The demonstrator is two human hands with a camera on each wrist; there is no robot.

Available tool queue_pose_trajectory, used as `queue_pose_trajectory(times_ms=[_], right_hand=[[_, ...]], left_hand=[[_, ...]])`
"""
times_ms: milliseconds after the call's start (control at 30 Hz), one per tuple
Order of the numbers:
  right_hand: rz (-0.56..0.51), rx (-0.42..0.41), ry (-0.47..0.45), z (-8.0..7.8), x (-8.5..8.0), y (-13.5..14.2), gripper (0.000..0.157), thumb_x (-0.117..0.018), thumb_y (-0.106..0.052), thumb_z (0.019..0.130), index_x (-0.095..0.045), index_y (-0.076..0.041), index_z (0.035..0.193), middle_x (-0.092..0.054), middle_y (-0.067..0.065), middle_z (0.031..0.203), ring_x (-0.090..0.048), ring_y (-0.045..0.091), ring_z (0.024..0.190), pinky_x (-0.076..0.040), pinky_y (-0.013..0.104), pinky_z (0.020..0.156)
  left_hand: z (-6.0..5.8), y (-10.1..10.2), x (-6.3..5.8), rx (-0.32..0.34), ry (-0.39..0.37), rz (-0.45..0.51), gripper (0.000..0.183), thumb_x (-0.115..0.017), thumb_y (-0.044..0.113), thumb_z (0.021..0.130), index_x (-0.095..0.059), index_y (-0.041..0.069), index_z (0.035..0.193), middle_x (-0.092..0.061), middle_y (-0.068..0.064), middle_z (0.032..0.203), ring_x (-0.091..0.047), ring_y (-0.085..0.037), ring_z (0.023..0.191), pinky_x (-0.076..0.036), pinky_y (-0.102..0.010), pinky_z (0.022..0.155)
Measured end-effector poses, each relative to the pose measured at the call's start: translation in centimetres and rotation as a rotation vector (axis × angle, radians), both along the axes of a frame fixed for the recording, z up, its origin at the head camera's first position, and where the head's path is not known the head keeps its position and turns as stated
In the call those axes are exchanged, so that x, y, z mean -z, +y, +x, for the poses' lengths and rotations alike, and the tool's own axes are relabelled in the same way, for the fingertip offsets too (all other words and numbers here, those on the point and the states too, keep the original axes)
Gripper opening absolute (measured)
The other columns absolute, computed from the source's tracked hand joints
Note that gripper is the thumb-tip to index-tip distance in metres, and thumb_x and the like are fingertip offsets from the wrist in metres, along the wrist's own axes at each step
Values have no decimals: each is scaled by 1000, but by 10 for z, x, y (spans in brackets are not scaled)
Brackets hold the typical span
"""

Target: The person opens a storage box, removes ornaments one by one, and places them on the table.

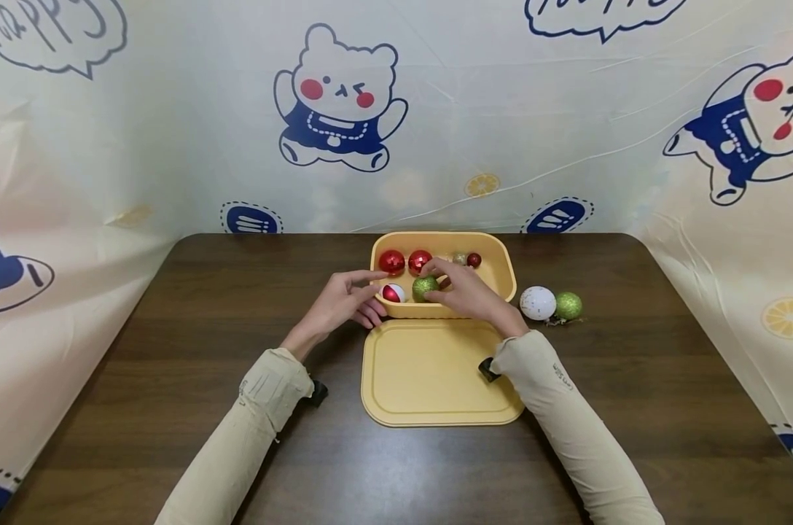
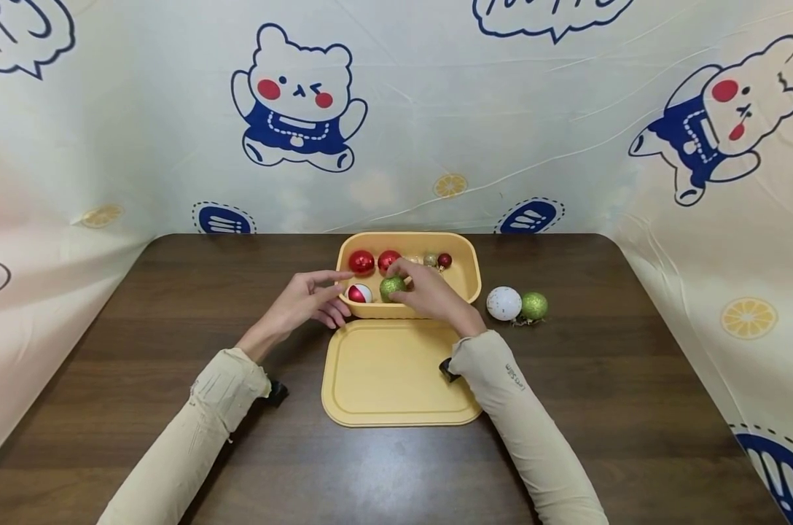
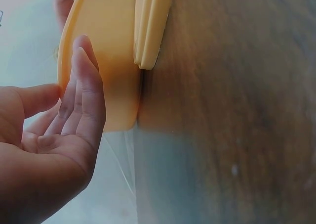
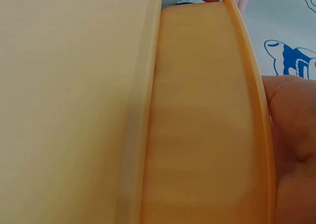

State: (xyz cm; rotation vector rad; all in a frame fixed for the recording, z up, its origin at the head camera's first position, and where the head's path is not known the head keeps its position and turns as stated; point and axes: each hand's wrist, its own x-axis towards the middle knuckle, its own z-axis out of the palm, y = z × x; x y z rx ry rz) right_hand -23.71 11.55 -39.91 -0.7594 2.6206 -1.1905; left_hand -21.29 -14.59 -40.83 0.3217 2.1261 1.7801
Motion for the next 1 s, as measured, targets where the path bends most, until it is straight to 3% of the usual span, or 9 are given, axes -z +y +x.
queue_pose_trajectory(times_ms=[167,400,600,1000], right_hand=[[5,17,19,1,-1,1,29,-69,-4,93,-58,-5,120,-64,18,121,-66,33,107,-56,45,90],[71,15,10,1,-2,3,40,-67,-7,95,-61,-6,135,-63,18,121,-66,34,104,-56,45,90],[87,10,26,0,-2,2,36,-67,-10,96,-63,-6,132,-65,16,118,-66,32,101,-57,44,87],[53,45,77,1,-1,4,32,-70,-9,93,-66,-4,124,-66,16,114,-67,31,100,-56,44,89]], left_hand=[[0,1,-1,-5,2,2,38,-49,14,106,-52,3,143,-70,-31,88,-72,-31,66,-61,-42,61],[1,2,-1,-11,-4,-2,39,-51,13,105,-52,3,143,-70,-30,89,-71,-28,65,-62,-40,61],[2,1,-2,-9,1,-4,38,-49,15,106,-52,3,143,-69,-33,90,-72,-31,66,-61,-41,61],[2,1,-2,-12,0,-16,39,-52,15,105,-53,4,143,-71,-25,86,-72,-30,67,-62,-41,63]])
